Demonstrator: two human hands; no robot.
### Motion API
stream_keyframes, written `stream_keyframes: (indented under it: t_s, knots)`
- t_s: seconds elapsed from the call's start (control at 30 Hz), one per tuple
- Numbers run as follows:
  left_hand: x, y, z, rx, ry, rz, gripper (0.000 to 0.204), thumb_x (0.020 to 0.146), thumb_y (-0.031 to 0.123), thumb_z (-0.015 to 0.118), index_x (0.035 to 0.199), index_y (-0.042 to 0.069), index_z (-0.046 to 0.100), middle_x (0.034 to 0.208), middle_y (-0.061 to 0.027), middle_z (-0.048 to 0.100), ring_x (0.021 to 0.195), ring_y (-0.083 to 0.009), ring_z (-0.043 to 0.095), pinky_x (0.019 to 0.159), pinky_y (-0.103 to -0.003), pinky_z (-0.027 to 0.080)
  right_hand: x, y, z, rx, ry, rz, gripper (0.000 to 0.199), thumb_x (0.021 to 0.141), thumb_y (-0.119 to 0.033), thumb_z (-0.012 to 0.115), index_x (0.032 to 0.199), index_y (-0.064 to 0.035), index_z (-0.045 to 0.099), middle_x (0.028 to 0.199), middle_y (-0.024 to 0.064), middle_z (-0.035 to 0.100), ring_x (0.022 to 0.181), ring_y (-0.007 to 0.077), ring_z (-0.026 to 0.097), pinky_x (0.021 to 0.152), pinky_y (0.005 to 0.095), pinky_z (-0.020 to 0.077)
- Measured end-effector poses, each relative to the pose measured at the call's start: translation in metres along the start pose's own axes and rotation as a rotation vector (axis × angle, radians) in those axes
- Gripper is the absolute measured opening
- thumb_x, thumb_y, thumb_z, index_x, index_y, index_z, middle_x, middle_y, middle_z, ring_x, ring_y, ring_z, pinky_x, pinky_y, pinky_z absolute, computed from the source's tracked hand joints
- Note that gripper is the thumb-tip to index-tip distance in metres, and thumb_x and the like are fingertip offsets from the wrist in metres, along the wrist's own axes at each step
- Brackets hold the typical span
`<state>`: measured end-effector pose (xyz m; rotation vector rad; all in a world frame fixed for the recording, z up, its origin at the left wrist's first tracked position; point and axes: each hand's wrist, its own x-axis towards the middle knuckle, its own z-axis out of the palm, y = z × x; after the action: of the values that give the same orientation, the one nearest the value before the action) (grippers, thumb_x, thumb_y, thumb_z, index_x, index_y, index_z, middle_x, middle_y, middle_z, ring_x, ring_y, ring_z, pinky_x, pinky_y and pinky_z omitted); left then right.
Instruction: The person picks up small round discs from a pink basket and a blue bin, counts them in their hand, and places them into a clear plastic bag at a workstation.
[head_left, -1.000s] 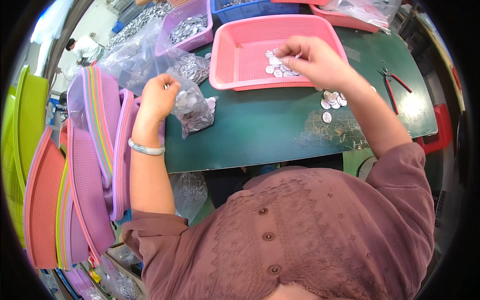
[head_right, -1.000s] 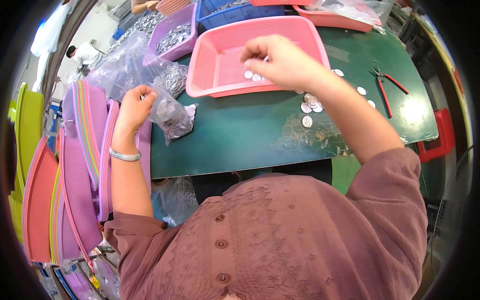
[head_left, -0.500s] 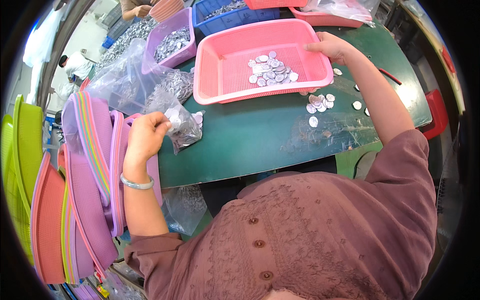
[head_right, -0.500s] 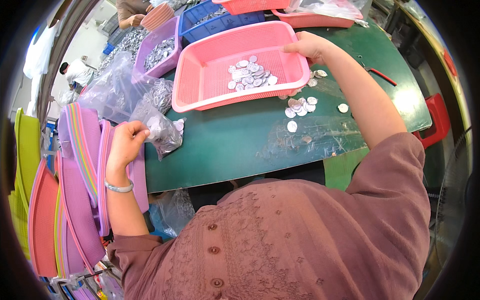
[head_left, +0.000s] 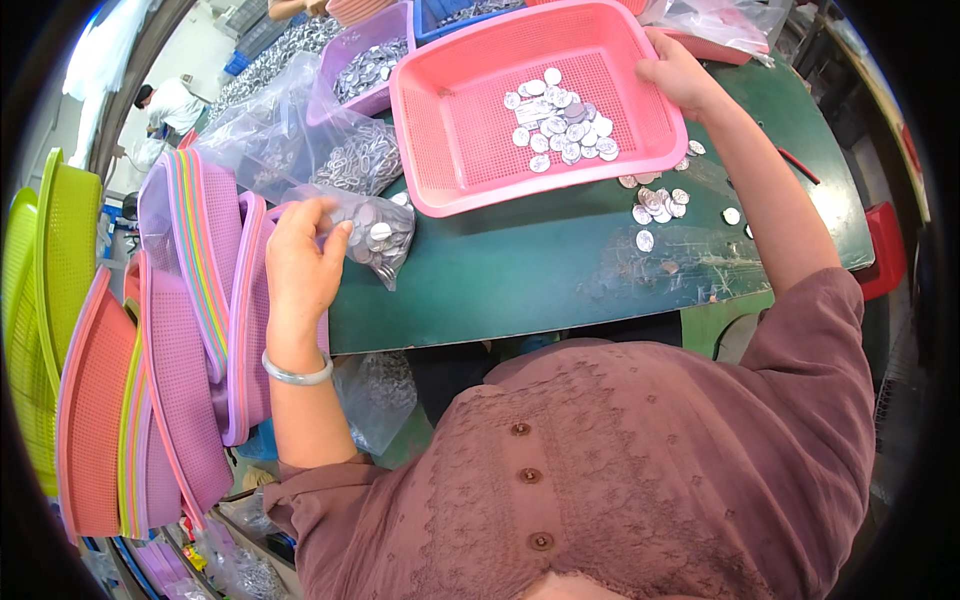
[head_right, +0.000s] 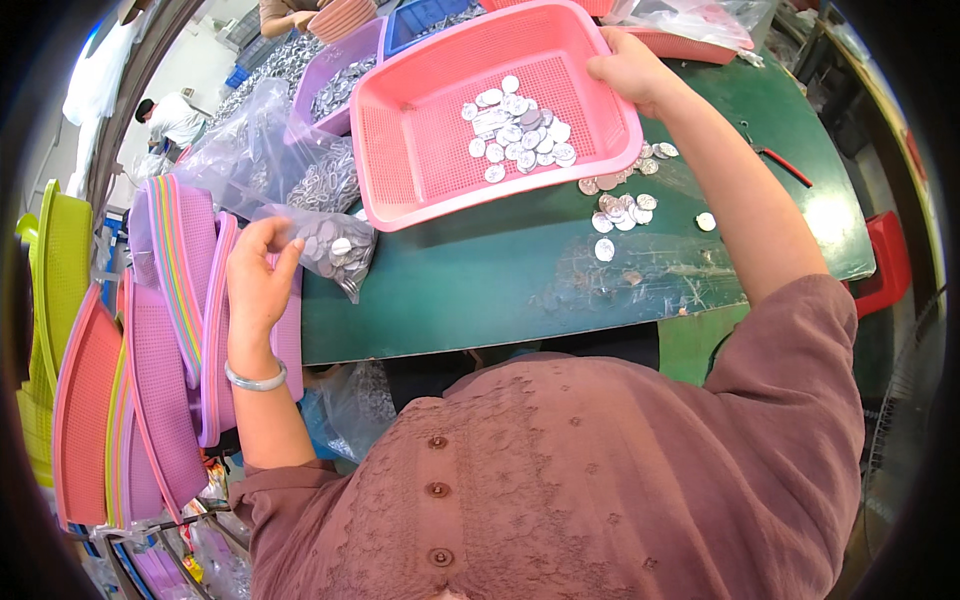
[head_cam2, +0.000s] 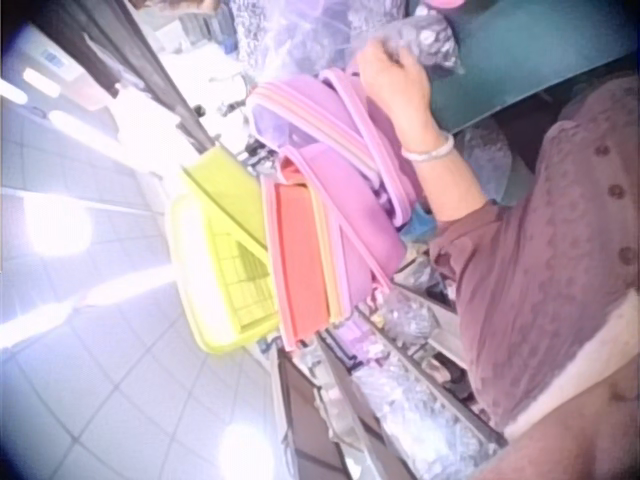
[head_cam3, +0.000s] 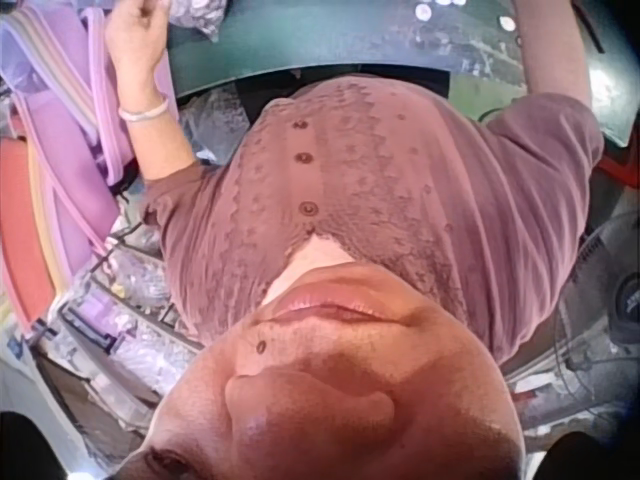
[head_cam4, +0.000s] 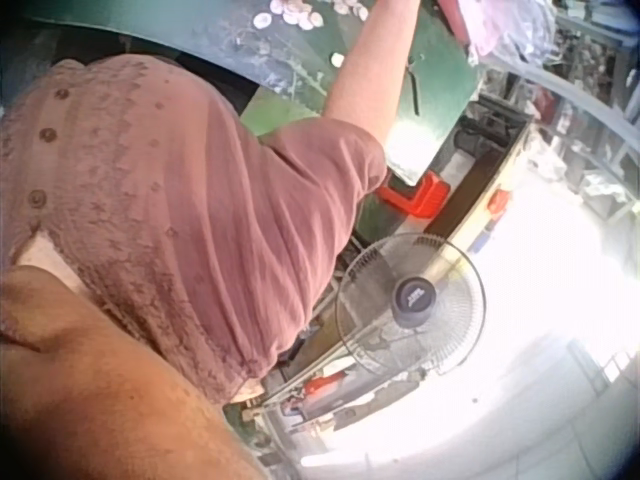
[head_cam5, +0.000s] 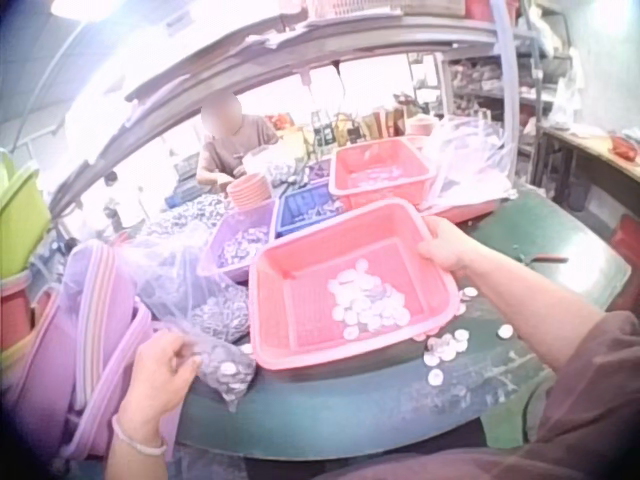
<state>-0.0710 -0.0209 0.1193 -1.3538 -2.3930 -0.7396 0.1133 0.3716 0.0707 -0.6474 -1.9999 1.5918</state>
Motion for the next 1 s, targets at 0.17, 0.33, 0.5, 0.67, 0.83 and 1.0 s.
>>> stream_keyframes:
  t_s: [0.17, 0.33, 0.5, 0.67, 0.83, 1.0]
  knots:
    - [0.004, 0.029, 0.007, 0.060, 0.328, 0.131, 0.019, 0.077, 0.002, 0.061, 0.095, -0.003, 0.060, 0.082, -0.0092, 0.057, 0.072, -0.0171, 0.054, 0.068, -0.028, 0.045, 0.002, -0.019, 0.000, -0.076, -0.002, -0.159, 0.046, 0.075, -0.001, 0.047, 0.120, 0.0049, 0.043, 0.104, 0.0140, 0.057, 0.090, 0.0193, 0.058, 0.079, 0.0305, 0.0477]
    - [-0.032, 0.063, 0.081, -1.166, 0.100, -0.605, 0.026, 0.092, 0.021, 0.049, 0.112, 0.004, 0.052, 0.095, -0.0065, 0.058, 0.081, -0.0140, 0.056, 0.071, -0.029, 0.047, -0.004, -0.066, 0.002, -0.143, 0.022, -0.225, 0.054, 0.072, 0.002, 0.044, 0.125, -0.0086, 0.046, 0.110, 0.0139, 0.056, 0.106, 0.0218, 0.052, 0.092, 0.0340, 0.0401]
    - [-0.024, 0.067, 0.146, -1.934, 0.108, -1.151, 0.055, 0.095, 0.036, 0.035, 0.136, 0.004, 0.018, 0.142, -0.0228, 0.019, 0.130, -0.0389, 0.024, 0.105, -0.050, 0.025, -0.004, -0.098, -0.003, -0.541, 0.157, -0.435, 0.049, 0.070, -0.003, 0.047, 0.119, -0.0064, 0.049, 0.103, 0.0160, 0.059, 0.101, 0.0289, 0.055, 0.089, 0.0382, 0.0410]
    - [0.005, 0.061, 0.167, -2.197, 0.065, -1.148, 0.056, 0.096, 0.042, 0.025, 0.137, 0.005, 0.019, 0.143, -0.0233, 0.016, 0.132, -0.0390, 0.020, 0.107, -0.051, 0.020, -0.006, -0.148, 0.013, -1.089, 0.324, -0.729, 0.041, 0.069, -0.009, 0.051, 0.110, -0.0040, 0.053, 0.101, 0.0215, 0.058, 0.098, 0.0378, 0.053, 0.084, 0.0427, 0.0412]
    - [0.042, 0.072, 0.182, -2.349, 0.143, -1.228, 0.053, 0.096, 0.042, 0.020, 0.136, 0.008, 0.024, 0.144, -0.0174, 0.020, 0.130, -0.0369, 0.025, 0.105, -0.053, 0.021, -0.004, -0.181, 0.038, -1.058, 0.239, -0.826, 0.033, 0.068, -0.005, 0.050, 0.100, -0.0017, 0.055, 0.094, 0.0215, 0.059, 0.093, 0.0387, 0.055, 0.082, 0.0427, 0.0421]
    - [0.064, 0.072, 0.200, -2.384, 0.112, -1.187, 0.049, 0.095, 0.039, 0.018, 0.129, 0.012, 0.041, 0.133, -0.0095, 0.043, 0.122, -0.0314, 0.039, 0.099, -0.049, 0.030, -0.016, -0.205, 0.071, -1.182, 0.184, -0.911, 0.028, 0.069, -0.005, 0.052, 0.097, -0.0011, 0.055, 0.089, 0.0202, 0.060, 0.087, 0.0361, 0.057, 0.079, 0.0421, 0.0444]
